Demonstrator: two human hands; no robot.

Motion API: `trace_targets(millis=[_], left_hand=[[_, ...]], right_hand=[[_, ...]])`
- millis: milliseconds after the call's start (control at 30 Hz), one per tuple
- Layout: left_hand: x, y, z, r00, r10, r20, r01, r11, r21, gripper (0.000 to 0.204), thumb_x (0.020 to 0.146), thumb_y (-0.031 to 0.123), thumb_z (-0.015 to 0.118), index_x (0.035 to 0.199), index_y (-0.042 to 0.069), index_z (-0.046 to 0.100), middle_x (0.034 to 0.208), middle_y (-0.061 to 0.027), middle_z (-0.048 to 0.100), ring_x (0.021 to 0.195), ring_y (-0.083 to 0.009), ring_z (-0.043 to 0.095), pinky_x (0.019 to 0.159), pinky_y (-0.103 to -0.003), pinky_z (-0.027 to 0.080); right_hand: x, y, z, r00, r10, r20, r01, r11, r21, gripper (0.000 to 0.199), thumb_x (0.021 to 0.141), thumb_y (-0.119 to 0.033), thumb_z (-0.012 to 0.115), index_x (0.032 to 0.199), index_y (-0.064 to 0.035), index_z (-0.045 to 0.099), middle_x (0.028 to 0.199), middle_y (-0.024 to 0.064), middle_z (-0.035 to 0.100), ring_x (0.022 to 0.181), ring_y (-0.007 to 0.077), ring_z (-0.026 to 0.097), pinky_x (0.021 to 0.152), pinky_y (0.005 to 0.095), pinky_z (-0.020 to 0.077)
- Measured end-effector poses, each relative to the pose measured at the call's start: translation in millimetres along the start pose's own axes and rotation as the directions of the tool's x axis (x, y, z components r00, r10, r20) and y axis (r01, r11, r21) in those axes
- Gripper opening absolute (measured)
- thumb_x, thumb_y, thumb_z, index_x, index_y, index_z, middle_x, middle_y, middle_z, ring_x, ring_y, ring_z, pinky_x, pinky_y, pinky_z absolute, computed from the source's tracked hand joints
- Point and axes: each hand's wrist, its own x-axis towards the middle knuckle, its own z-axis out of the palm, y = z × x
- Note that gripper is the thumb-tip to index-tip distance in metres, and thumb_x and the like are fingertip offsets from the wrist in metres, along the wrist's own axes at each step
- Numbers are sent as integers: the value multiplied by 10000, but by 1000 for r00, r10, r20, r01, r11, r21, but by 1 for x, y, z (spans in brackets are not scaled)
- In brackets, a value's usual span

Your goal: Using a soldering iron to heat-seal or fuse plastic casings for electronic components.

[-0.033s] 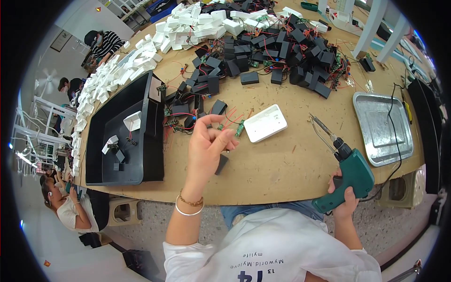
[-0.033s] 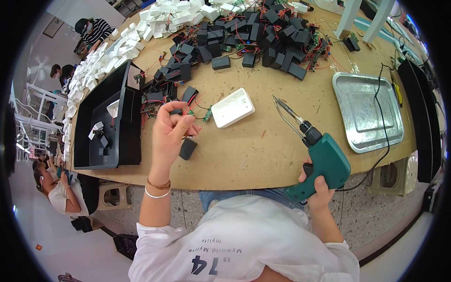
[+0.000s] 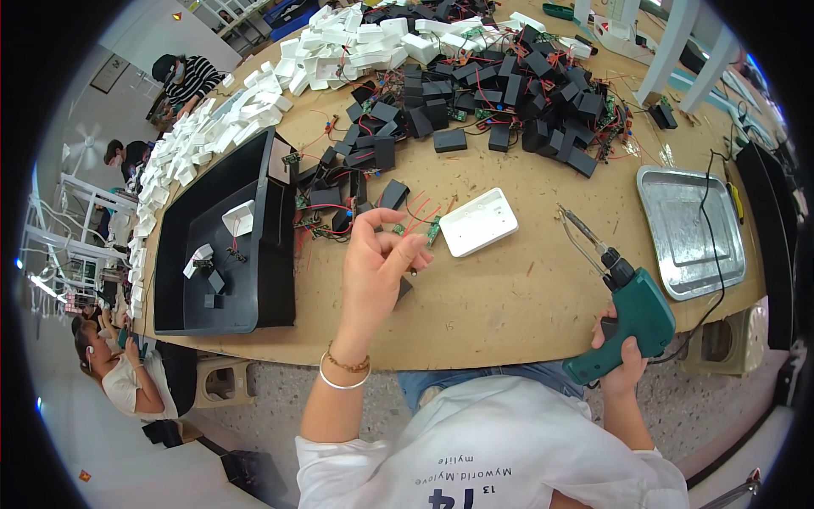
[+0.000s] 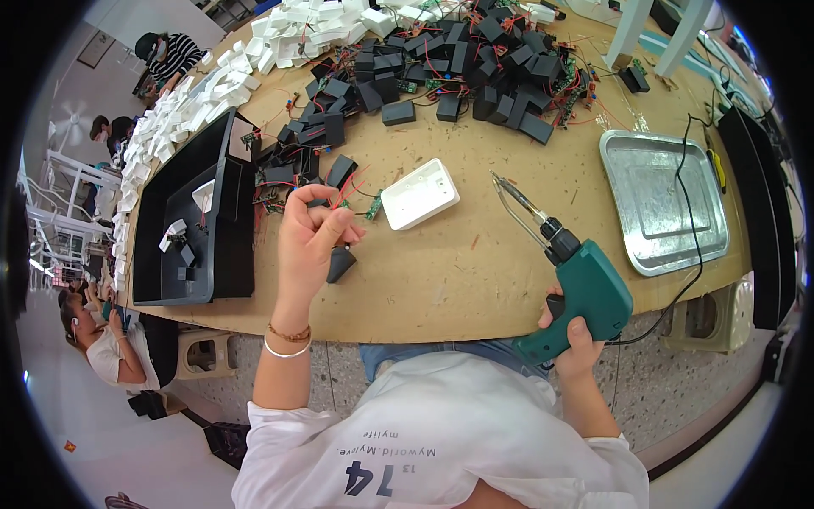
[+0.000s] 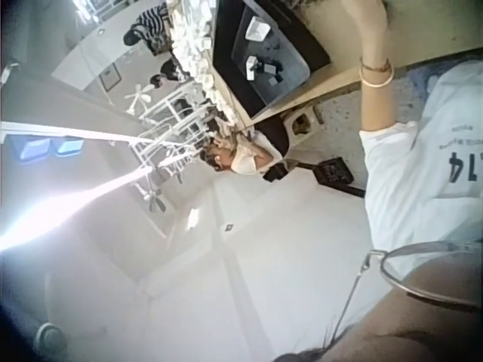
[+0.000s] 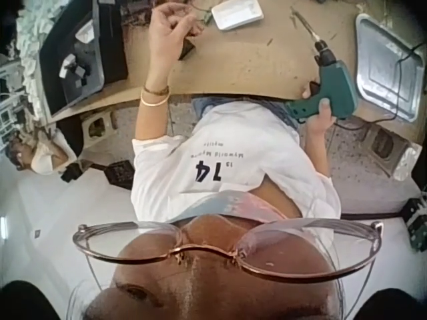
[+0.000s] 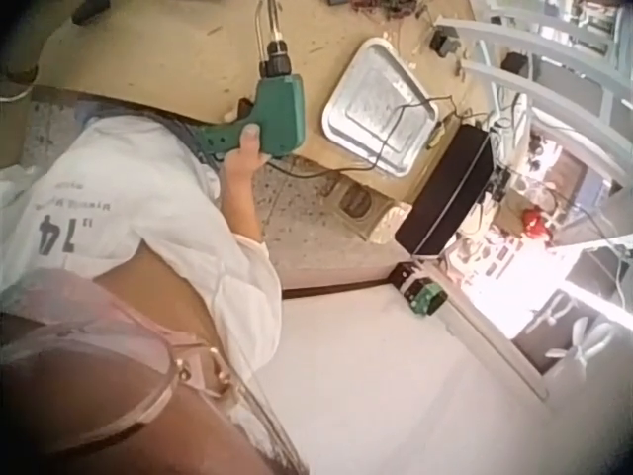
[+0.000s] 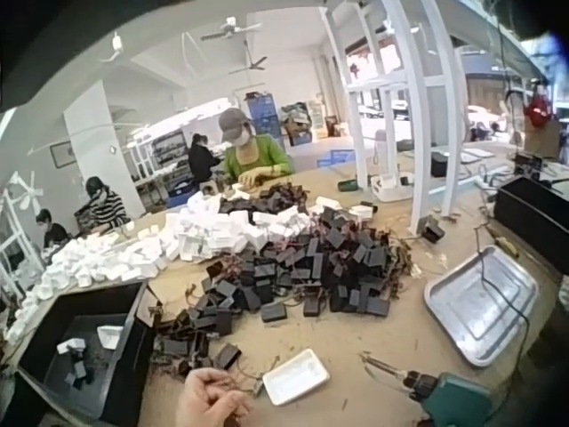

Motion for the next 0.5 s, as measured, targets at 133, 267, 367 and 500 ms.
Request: trace_targets(millis=[133,267,367,500], left_hand=[[2,-6,9,999,30,-39,-31,999,-27,217,927,119,565,1058,-38,491,690,-51,612,684,-123,619,659,-235,493],[6,-9,10,1000,13,13,-12,998,-66,213,932,145,565,1029,-39,518,695,-45,615,691,-118,623,661,-232,492],[7,-7,12,999,-11,40,15,996,-91,208,932,162,571,997,-33,544,693,-33,611,677,-108,613,644,-224,483],[6,-7,13,998,-22,51,28,993,-113,190,932,149,568,1005,-26,552,684,-23,597,653,-98,594,612,-217,464]], right_hand=[[1,-1,-1,1000,10,13,-10,1000,8,581,855,-416,561,1143,81,471,1020,137,527,663,150,535,585,258,422],[0,0,-1,1000,12,-11,-12,999,37,573,855,-406,564,1141,82,472,1019,139,526,665,151,537,586,258,424],[-1,-2,-1,999,-6,-42,6,1000,14,573,853,-412,563,1136,78,475,1015,138,526,663,149,540,586,255,424],[0,-7,-1,1000,19,6,-19,1000,-9,565,849,-426,559,1105,73,499,946,131,549,657,155,543,590,261,423]])
